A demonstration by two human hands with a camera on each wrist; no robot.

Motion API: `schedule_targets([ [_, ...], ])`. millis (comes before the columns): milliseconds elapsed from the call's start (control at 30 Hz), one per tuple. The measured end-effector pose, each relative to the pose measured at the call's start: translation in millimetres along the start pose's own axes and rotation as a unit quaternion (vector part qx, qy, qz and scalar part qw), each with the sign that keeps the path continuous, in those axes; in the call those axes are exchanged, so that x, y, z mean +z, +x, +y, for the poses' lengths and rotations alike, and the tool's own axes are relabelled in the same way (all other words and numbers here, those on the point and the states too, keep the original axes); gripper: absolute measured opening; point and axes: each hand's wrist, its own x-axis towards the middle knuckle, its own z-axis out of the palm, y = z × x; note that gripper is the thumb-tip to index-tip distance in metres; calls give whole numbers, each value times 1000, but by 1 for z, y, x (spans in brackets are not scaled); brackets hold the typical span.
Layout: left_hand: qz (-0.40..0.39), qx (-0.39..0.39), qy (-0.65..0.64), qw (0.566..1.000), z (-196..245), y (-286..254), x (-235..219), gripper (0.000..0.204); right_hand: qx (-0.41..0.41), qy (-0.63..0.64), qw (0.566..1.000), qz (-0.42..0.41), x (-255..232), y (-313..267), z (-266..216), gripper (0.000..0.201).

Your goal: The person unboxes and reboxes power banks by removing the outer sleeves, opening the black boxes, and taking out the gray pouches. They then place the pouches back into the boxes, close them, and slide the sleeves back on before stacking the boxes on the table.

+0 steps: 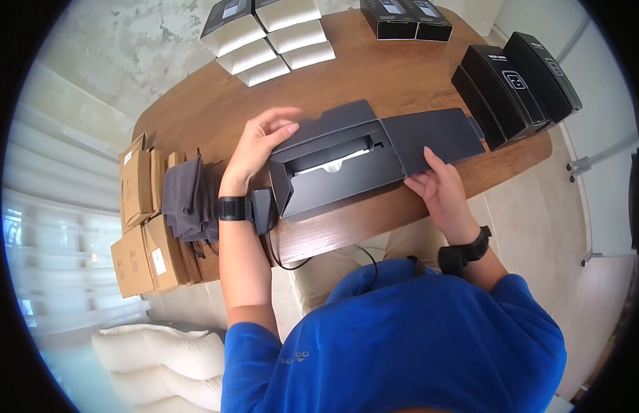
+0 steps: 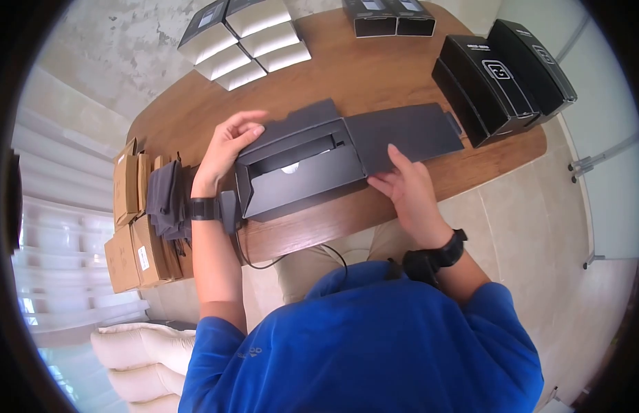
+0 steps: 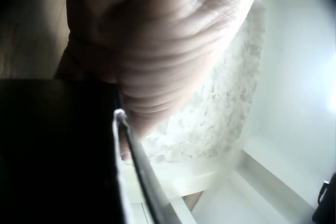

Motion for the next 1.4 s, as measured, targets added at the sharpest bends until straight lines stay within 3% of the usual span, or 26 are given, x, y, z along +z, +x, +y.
schedule_targets([
  [33, -46, -26, 35, 998, -3, 3, -6, 23, 3, -1, 1000, -1, -9, -2, -9, 30],
  [100, -63, -44, 3, 997, -8, 2, -6, 24, 228, -11, 947, -226, -24, -6, -26, 32],
  [133, -82, -61, -28, 994, -9, 2, -5, 26, 228, -12, 947, -225, -23, -10, -28, 32],
  [200, -84, -70, -17, 994, -7, 3, -6, 29, 264, -200, 888, -318, -18, -21, -28, 38],
  [233, -84, -80, -4, 993, -6, 2, -7, 32, 263, -199, 889, -316, -10, -25, -31, 38],
  [300, -103, -65, -13, 992, 0, -3, -8, 36, 148, -302, 844, -417, 11, -34, -37, 37],
  [333, -122, -50, -21, 991, 4, -6, -9, 39, 147, -301, 846, -415, 19, -36, -39, 37],
  [367, -177, -4, -3, 984, 7, -8, -12, 42, 74, -325, 862, -381, 28, -35, -42, 33],
  [400, -180, -4, -3, 984, 12, -11, -10, 42, 1, -348, 872, -345, 35, -31, -44, 29],
  [433, -190, 20, 55, 980, 17, -14, -6, 42, 0, -348, 873, -342, 42, -25, -43, 29],
  [467, -198, 44, 113, 973, 20, -15, -4, 42, -216, -474, 800, -298, 50, -18, -41, 25],
  [500, -188, 66, 163, 966, 17, -11, -2, 45, -416, -568, 670, -235, 53, -10, -39, 22],
  [533, -187, 68, 161, 967, 16, -9, -1, 45, -416, -570, 668, -236, 52, -2, -36, 22],
  [600, -161, -12, 143, 976, 15, -10, 1, 43, -440, -630, 603, -213, 52, 11, -27, 20],
  [667, -124, -36, 116, 985, 17, -11, 3, 41, -426, -621, 617, -228, 55, 9, -30, 20],
  [767, -69, -27, 175, 982, 17, -10, 2, 38, -255, -487, 783, -290, 63, -8, -44, 17],
  [800, -66, -29, 173, 982, 18, -10, 3, 38, -252, -488, 783, -293, 62, -12, -44, 17],
  [867, -68, -30, 183, 980, 18, -9, 3, 38, -149, -520, 772, -333, 60, -20, -45, 12],
  [933, -68, -29, 175, 982, 16, -9, 3, 38, -133, -534, 767, -331, 55, -14, -34, 10],
  [1000, -66, -27, 169, 983, 16, -9, 3, 38, -447, -590, 602, -299, 48, -2, -22, 24],
  [1133, -68, -46, 150, 985, 17, -10, 4, 37, -425, -607, 606, -291, 42, 14, -13, 33],
  [1300, -95, -30, 157, 982, 16, -8, 5, 36, -465, -616, 585, -251, 37, 20, 1, 33],
  [1367, -90, 62, 100, 989, 14, -9, 6, 35, -474, -613, 582, -245, 36, 20, 3, 33],
  [1400, -89, 62, 103, 989, 16, -9, 5, 35, -480, -613, 580, -240, 36, 20, 4, 33],
])
